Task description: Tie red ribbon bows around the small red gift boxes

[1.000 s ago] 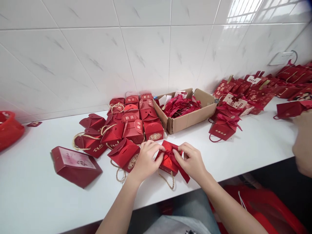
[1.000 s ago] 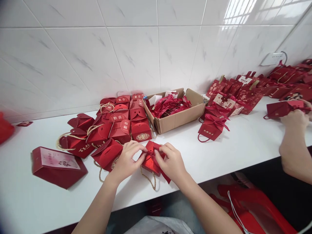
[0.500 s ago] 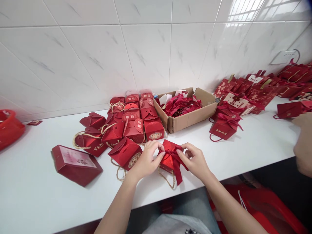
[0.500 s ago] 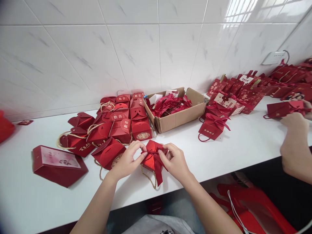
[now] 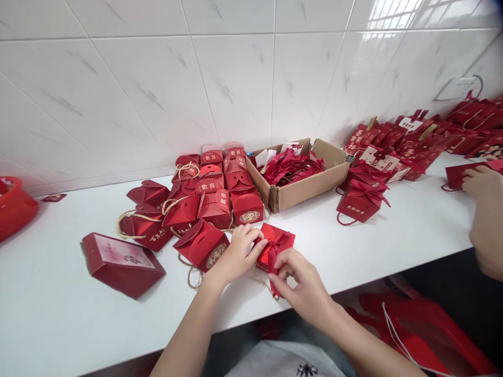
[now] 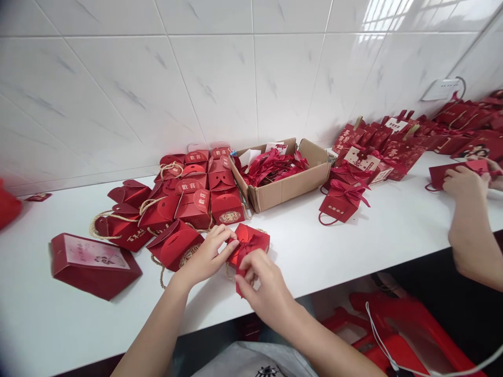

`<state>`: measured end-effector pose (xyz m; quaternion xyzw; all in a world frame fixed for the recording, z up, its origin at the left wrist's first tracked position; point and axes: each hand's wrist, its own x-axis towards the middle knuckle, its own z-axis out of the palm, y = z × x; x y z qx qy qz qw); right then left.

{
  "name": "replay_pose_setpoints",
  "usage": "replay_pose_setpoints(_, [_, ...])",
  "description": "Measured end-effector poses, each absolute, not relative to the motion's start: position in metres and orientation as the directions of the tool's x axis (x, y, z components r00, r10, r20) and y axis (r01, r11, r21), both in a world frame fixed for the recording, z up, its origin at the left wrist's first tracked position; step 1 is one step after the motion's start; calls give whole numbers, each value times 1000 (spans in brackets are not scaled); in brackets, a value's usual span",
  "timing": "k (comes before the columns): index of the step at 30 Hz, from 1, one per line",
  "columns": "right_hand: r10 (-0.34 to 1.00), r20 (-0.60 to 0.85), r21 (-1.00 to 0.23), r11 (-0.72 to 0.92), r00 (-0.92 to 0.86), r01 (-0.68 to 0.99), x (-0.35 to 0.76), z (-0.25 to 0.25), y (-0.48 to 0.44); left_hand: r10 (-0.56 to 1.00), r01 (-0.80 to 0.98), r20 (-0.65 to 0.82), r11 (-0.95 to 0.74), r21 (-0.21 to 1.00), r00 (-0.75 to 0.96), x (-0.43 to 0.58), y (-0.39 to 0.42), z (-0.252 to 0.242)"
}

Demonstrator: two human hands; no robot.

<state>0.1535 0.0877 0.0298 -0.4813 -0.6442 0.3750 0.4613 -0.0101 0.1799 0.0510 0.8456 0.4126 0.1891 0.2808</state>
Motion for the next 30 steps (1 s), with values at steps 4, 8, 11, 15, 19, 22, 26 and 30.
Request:
replay_pose_setpoints(4, [870,298,-842,433,-392,320,147,41,72,807,597,93,-504,625,583,-8,180,52])
replay_pose_setpoints(8, [833,374,-830,497,-407,253,163,50,73,825,594,98,-478,647,557,-7,180,53])
replay_pose_setpoints(11, [856,513,-774,491,-59,399,183,45,96,844,596,107,-454,662,525,-5,179,53])
replay_pose_setpoints(15, [876,438,-724,477,-202,498,202,35,131,857,606,142,-458,650,496,-1,179,52])
replay_pose_setpoints(19, [837,408,-677,545,-365,494,205,33,144,858,597,161,-462,656,487,0,179,52])
replay_pose_setpoints(22, [819,443,-654,574,-366,493,205,35,144,832,552,139,-471,689,537,-3,180,52])
replay_pose_setpoints(26, [816,379,-661,569,-437,489,210,42,145,811,500,105,-450,740,575,-7,184,50])
replay_pose_setpoints(30, [796,335,-650,582,-504,487,212,48,149,798,427,99,-419,801,595,-8,186,48])
